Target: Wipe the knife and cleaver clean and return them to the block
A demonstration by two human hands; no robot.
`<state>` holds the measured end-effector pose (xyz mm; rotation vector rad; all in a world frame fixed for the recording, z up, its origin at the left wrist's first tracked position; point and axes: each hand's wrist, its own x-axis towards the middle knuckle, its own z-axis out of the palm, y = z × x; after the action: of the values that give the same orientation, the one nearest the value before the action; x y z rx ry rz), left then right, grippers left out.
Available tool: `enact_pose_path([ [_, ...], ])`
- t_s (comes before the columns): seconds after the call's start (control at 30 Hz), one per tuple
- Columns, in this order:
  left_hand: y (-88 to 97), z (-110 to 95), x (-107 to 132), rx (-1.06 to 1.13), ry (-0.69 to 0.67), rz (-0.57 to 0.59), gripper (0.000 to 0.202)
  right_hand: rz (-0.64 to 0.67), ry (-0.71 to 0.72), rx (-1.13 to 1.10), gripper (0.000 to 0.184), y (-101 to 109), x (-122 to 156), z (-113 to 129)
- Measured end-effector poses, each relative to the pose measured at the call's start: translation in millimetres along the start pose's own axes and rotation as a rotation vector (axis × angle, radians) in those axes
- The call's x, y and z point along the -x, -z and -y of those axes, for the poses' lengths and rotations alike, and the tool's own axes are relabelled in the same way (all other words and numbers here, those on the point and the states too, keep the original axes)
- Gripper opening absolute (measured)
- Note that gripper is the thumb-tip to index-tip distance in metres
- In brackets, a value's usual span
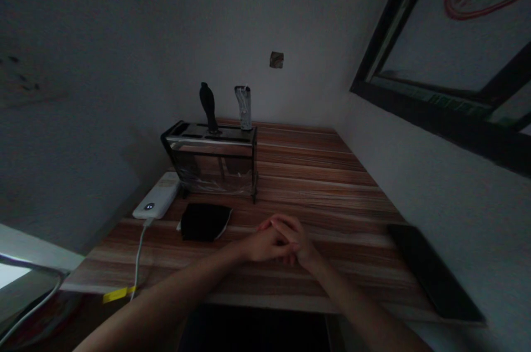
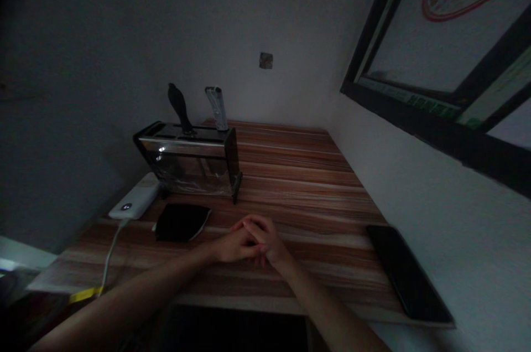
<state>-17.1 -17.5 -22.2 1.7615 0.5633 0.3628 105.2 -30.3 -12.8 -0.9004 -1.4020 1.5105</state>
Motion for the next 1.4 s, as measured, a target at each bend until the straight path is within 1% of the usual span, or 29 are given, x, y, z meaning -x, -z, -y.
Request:
enact_pose_path([
  [0.13, -0.9, 1.7, -0.8, 0.014, 0.005, 0.005, 0.060, 0.011, -0.042, 0.004, 0.033, 0.8, 0.5, 0.8],
  [0.3, -0.4, 0.0, -0.3, -0.001, -0.005, -0.002, 0.062, 0.016, 0.022, 0.001, 0.031, 0.7, -0.2, 0.9],
  [0.77, -0.4, -3.4, 0.3, 0.016, -0.007, 0.008, 0.062, 0.024, -0.023, -0.023, 0.031, 1.5, -0.1, -3.2],
  [0.93, -0.9, -4.3, -0.1, -0.009, -0.016, -0.004, 0.064, 0.023, 0.020, -0.011, 0.029, 0.6, 0.7, -0.1],
  [1.07, -0.8, -4.7, -0.3, -0.021, -0.002, 0.003, 0.064, 0.013, -0.033, 0.008, 0.033, 1.2, 1.3, -1.3],
  [1.2, -0.2, -3.7, 0.2, -0.018, 0.004, 0.007, 0.064, 0.015, -0.017, -0.002, 0.032, 1.8, 0.5, -3.9],
  [1.4, -0.3, -1.6, 0.5, -0.013, 0.001, 0.004, 0.063, 0.014, -0.013, 0.000, 0.032, 0.6, 0.3, 1.8],
])
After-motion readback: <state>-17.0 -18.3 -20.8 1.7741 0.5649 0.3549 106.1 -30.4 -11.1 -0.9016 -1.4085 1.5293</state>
